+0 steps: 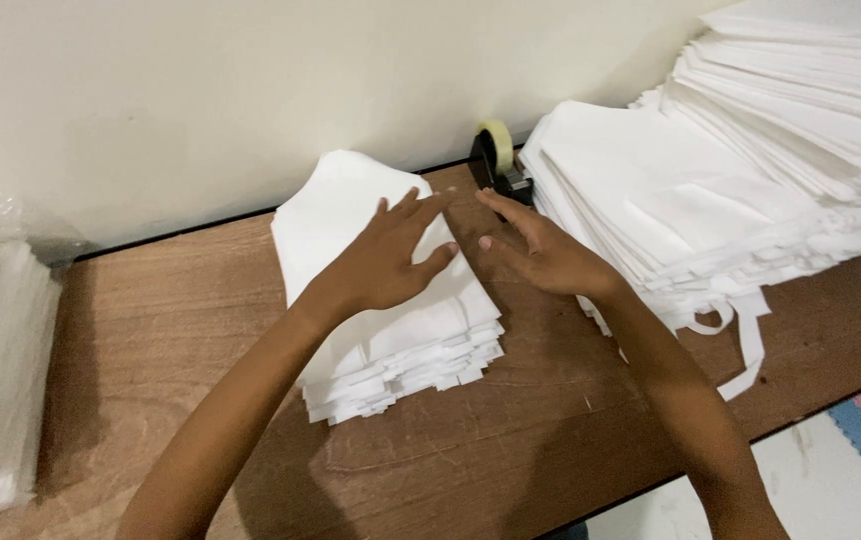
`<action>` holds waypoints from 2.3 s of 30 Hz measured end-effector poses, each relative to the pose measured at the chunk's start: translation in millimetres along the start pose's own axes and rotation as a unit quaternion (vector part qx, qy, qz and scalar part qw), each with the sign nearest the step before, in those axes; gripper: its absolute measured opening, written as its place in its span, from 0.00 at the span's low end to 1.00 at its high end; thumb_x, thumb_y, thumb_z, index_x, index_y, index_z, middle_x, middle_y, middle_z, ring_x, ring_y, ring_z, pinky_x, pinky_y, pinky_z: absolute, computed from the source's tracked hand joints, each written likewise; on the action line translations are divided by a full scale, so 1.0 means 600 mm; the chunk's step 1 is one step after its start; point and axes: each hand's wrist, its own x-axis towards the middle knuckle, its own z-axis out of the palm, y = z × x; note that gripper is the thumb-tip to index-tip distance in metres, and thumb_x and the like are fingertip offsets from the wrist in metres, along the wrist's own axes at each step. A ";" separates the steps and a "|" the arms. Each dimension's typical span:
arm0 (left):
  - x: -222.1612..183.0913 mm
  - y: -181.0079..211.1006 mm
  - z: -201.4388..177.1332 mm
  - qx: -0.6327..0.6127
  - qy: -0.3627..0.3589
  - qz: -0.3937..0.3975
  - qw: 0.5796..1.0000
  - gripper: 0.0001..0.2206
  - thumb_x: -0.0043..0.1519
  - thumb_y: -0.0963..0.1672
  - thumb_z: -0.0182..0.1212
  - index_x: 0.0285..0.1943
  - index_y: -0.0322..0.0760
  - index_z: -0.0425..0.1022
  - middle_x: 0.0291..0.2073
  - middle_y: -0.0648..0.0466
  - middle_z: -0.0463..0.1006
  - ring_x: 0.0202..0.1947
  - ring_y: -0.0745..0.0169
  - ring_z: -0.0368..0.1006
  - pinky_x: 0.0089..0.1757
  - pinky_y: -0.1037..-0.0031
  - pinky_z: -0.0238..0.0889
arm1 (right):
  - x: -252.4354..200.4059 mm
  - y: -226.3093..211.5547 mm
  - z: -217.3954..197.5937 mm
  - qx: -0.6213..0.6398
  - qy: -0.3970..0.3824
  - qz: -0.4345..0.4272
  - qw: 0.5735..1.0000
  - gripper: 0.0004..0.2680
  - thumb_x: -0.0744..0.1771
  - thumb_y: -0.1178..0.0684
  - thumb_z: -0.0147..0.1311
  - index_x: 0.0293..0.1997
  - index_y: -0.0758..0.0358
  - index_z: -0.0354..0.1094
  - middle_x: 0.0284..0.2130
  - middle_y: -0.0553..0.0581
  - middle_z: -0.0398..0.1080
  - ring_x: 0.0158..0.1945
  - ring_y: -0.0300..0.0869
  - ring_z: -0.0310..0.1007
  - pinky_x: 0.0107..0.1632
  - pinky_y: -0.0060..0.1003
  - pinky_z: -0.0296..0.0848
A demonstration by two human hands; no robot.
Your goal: Folding white non-woven bags and packing them into clear plastic sleeves on a production table.
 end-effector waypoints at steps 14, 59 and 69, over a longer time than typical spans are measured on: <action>0.290 0.190 0.207 0.157 -0.026 0.221 0.962 0.34 0.61 0.52 0.50 0.73 0.26 0.51 0.69 0.32 0.56 0.72 0.31 0.48 0.66 0.45 0.41 | -0.214 0.092 -0.141 -0.275 0.273 0.030 0.922 0.18 0.69 0.63 0.45 0.69 0.74 0.50 0.63 0.79 0.54 0.69 0.72 0.44 0.68 0.66 0.44; -0.172 -0.165 0.027 -0.169 0.272 0.142 0.937 0.17 0.70 0.49 0.44 0.39 0.36 0.75 0.35 0.45 0.81 0.54 0.37 0.73 0.61 0.40 0.48 | 0.020 -0.043 0.142 -0.425 0.040 -0.182 0.886 0.12 0.65 0.48 0.58 0.52 0.54 0.70 0.43 0.56 0.75 0.44 0.48 0.76 0.41 0.41 0.73; -0.219 -0.162 0.060 -0.265 0.209 -0.146 0.930 0.29 0.64 0.51 0.53 0.72 0.34 0.56 0.68 0.27 0.50 0.71 0.22 0.39 0.65 0.37 0.30 | 0.003 -0.049 0.100 -0.258 -0.133 0.023 0.957 0.27 0.61 0.33 0.62 0.64 0.53 0.62 0.65 0.63 0.58 0.71 0.58 0.51 0.71 0.60 0.43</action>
